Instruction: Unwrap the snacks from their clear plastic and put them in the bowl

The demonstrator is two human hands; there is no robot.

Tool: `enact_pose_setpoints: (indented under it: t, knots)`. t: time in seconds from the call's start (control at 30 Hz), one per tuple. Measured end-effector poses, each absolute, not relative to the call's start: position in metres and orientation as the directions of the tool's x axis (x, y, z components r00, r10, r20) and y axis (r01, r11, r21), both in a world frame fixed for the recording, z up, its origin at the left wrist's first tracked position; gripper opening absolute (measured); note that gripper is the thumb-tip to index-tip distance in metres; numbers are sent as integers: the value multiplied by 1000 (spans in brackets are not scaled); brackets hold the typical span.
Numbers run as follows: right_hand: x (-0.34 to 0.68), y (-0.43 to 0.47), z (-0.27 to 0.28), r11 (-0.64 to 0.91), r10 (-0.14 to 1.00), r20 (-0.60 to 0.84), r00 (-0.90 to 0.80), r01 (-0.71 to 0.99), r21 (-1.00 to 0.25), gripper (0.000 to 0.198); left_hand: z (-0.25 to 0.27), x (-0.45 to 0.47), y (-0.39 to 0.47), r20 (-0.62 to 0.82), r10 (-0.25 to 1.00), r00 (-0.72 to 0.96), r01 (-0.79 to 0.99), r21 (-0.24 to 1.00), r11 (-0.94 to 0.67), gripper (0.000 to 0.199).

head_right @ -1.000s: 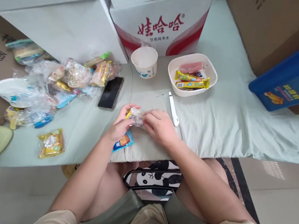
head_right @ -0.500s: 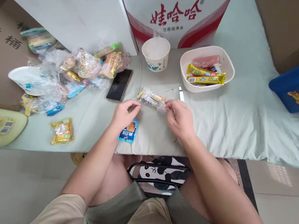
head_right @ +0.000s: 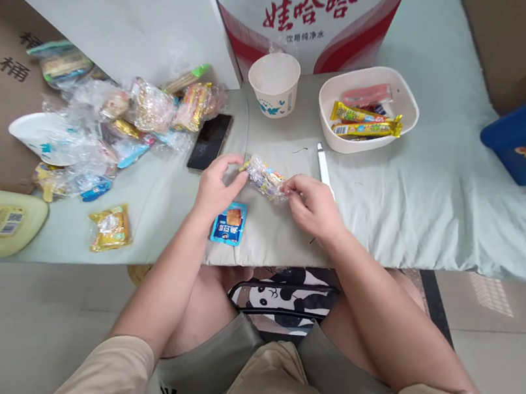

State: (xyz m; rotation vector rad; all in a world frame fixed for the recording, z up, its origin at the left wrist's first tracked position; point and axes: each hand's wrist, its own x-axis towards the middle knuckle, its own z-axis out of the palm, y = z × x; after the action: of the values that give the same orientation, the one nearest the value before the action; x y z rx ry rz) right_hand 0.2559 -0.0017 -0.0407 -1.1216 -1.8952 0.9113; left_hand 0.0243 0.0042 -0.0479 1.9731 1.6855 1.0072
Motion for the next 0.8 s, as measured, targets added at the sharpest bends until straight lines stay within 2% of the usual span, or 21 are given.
enact_pose_setpoints:
  t: [0.07, 0.1, 0.27, 0.43, 0.53, 0.57, 0.63, 0.7, 0.73, 0.8]
  knots:
    - [254, -3, -40, 387, 885, 237, -400, 352, -852, 12, -48, 27, 6, 263, 958, 113, 707, 657, -263, 33]
    - [253, -4, -39, 399, 874, 238, -424, 343, -851, 12, -49, 29, 8, 240, 960, 142, 708, 653, -268, 35]
    - [250, -5, -42, 401, 886, 244, -395, 386, -831, 13, -53, 33, 11, 219, 971, 99, 724, 654, -221, 14]
    - [254, -2, -45, 375, 911, 245, -331, 423, -825, 13, -50, 31, 7, 258, 964, 60, 763, 612, -211, 9]
    - [255, -1, -46, 366, 918, 245, -311, 431, -825, 14, -42, 26, 1, 227, 972, 54, 784, 593, -182, 6]
    - [255, 0, -46, 364, 920, 244, -307, 435, -824, 14, -38, 23, -3, 200, 978, 68, 787, 592, -176, 7]
    - [256, 0, -47, 356, 924, 237, -301, 445, -822, 14, -29, 14, -14, 113, 986, 125, 793, 586, -168, 27]
    - [257, 1, -47, 349, 926, 228, -300, 454, -820, 15, -22, 4, -26, -44, 972, 232, 797, 582, -164, 40]
    - [257, 2, -48, 347, 927, 224, -300, 458, -818, 15, -20, -1, -31, -123, 959, 257, 811, 567, -145, 42]
    - [258, 3, -48, 344, 928, 220, -302, 465, -815, 15, -19, -11, -39, -214, 941, 262, 825, 556, -103, 26]
